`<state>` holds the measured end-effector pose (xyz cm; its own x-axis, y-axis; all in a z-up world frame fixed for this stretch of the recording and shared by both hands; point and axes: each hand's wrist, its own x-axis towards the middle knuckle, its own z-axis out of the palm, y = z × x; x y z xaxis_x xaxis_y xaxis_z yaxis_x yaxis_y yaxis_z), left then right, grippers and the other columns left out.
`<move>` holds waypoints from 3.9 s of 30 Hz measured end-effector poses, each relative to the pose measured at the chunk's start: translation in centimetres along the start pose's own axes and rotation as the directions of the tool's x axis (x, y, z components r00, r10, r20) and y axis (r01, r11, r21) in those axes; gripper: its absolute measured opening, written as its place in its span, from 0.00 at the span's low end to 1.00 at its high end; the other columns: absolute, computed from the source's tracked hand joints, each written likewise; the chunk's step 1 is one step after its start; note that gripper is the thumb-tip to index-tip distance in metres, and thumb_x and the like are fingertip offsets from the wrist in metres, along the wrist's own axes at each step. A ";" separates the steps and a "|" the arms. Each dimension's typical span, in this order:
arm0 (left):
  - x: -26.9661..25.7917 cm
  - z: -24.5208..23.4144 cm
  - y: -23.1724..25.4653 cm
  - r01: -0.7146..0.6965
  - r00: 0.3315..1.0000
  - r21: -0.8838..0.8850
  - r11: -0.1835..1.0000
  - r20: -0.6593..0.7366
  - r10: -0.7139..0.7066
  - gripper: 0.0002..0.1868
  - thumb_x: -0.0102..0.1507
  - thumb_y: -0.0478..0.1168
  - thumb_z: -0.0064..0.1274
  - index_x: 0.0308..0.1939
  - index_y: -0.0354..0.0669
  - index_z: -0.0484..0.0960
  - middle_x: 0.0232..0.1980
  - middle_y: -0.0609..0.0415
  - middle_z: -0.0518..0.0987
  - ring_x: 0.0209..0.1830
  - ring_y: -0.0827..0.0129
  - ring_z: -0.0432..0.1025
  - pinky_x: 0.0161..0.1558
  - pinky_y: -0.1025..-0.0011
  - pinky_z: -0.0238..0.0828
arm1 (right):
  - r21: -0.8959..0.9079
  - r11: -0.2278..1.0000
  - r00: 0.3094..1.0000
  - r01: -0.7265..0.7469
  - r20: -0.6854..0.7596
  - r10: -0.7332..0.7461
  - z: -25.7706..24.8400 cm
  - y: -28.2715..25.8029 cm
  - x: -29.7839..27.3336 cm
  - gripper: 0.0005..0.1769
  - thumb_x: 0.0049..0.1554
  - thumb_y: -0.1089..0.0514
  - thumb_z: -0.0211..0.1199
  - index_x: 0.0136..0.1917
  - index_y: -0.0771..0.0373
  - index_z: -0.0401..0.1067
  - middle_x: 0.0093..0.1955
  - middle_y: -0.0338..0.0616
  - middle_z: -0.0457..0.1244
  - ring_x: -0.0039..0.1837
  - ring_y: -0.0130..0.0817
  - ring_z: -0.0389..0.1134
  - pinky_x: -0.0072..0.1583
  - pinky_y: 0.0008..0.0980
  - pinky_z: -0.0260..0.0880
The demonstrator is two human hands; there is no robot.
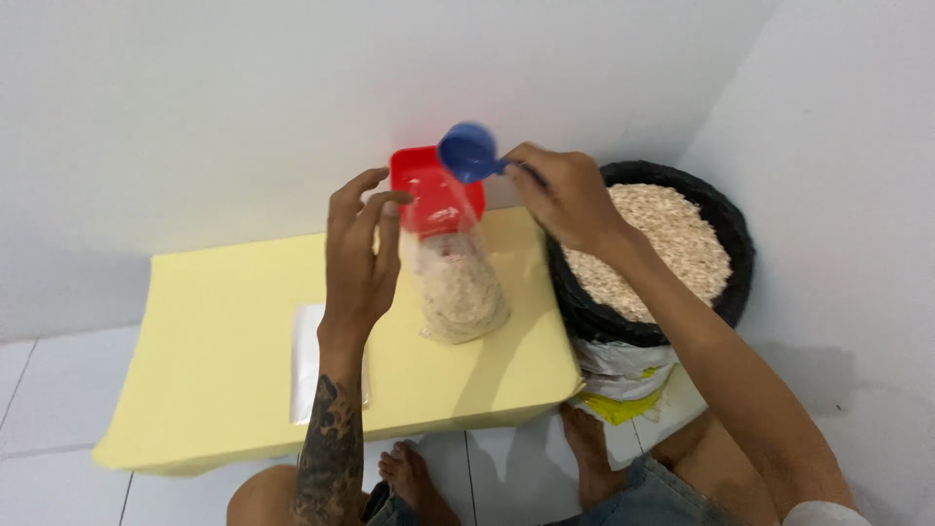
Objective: The person weighs a bag of wood shavings on a scale and then uses a scoop to add more shavings from a bin into the bag.
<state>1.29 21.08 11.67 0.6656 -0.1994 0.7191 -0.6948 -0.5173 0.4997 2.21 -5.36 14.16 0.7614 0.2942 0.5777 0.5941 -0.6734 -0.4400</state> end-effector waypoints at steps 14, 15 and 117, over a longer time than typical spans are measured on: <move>-5.4 19.1 6.4 0.088 0.994 -0.409 0.908 0.092 -0.055 0.07 0.68 0.37 0.50 0.47 0.43 0.80 0.25 0.54 0.71 0.26 0.60 0.69 0.34 0.63 0.70 | -0.055 0.767 0.749 -0.639 0.179 0.637 -2.2 18.4 -19.3 0.14 0.58 0.57 0.56 0.52 0.64 0.78 0.35 0.58 0.69 0.43 0.53 0.70 0.49 0.50 0.67; -6.1 21.5 5.1 0.293 0.948 -0.378 0.878 0.233 -0.216 0.11 0.66 0.39 0.51 0.52 0.46 0.77 0.24 0.51 0.69 0.27 0.53 0.71 0.34 0.54 0.69 | -0.141 0.747 0.721 -0.650 0.197 0.664 -1.9 19.5 -20.4 0.14 0.57 0.56 0.57 0.51 0.61 0.79 0.35 0.58 0.71 0.44 0.57 0.72 0.49 0.51 0.67; -0.3 0.2 -2.1 0.184 0.970 0.246 0.952 0.109 -0.216 0.09 0.61 0.39 0.53 0.39 0.39 0.86 0.57 0.44 0.72 0.60 0.48 0.70 0.54 0.52 0.75 | -0.578 0.775 0.960 0.255 0.246 -0.132 4.4 -1.9 2.1 0.12 0.62 0.57 0.52 0.47 0.62 0.76 0.34 0.50 0.64 0.41 0.42 0.67 0.42 0.35 0.67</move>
<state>2.60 22.07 10.28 0.8257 -0.1724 0.5371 -0.4715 -0.7337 0.4893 3.81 -0.51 13.18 0.7167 0.5383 0.4434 0.5045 -0.8391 0.2033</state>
